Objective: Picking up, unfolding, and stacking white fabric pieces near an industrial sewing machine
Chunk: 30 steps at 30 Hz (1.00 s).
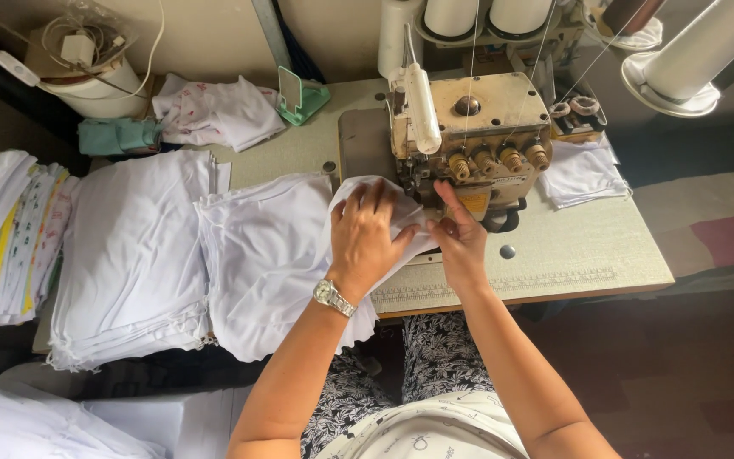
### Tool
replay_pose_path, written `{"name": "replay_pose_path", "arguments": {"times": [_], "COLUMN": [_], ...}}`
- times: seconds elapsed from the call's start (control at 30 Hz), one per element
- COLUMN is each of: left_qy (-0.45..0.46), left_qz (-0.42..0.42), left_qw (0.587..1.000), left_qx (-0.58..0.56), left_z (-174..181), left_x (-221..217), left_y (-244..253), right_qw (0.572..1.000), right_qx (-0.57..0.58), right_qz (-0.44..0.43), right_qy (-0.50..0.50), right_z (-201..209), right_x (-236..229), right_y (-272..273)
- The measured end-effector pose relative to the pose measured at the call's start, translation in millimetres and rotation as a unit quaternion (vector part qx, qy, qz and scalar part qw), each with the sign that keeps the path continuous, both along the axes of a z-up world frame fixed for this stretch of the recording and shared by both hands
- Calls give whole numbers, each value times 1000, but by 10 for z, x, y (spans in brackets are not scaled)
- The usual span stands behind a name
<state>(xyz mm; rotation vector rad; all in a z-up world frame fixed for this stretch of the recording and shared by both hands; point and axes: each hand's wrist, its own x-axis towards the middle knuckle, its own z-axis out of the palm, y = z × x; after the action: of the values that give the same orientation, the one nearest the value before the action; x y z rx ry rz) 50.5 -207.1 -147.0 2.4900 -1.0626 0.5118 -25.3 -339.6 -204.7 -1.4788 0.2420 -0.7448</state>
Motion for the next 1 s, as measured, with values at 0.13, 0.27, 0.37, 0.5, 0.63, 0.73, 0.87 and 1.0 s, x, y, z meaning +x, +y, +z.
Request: {"name": "replay_pose_path", "arguments": {"times": [0.13, 0.27, 0.37, 0.5, 0.63, 0.73, 0.87, 1.0], "left_qy": [29, 44, 62, 89, 101, 95, 69, 47], "left_qz": [3, -23, -51, -85, -100, -100, -103, -112], "left_qw": [1000, 996, 990, 977, 967, 964, 966, 965], "left_qx": [10, 68, 113, 174, 213, 229, 229, 233], "left_z": [92, 119, 116, 166, 236, 199, 234, 225], "left_x": [120, 315, 473, 610, 653, 678, 642, 643], "left_y": [-39, -62, -50, -37, -45, -57, -57, -34], "right_qw": [1000, 999, 997, 997, 994, 994, 984, 970], "right_qx": [13, 37, 63, 73, 101, 103, 165, 240], "right_qz": [-22, -32, -31, -31, -15, -24, -29, -2], "right_qy": [-6, -17, -23, -22, -34, -34, -52, -49], "right_z": [-127, -116, -201, -315, -299, -279, -371, -338], "right_x": [58, 67, 77, 54, 35, 23, 49, 37], "right_y": [-61, -3, 23, 44, 123, 172, 186, 234]}}
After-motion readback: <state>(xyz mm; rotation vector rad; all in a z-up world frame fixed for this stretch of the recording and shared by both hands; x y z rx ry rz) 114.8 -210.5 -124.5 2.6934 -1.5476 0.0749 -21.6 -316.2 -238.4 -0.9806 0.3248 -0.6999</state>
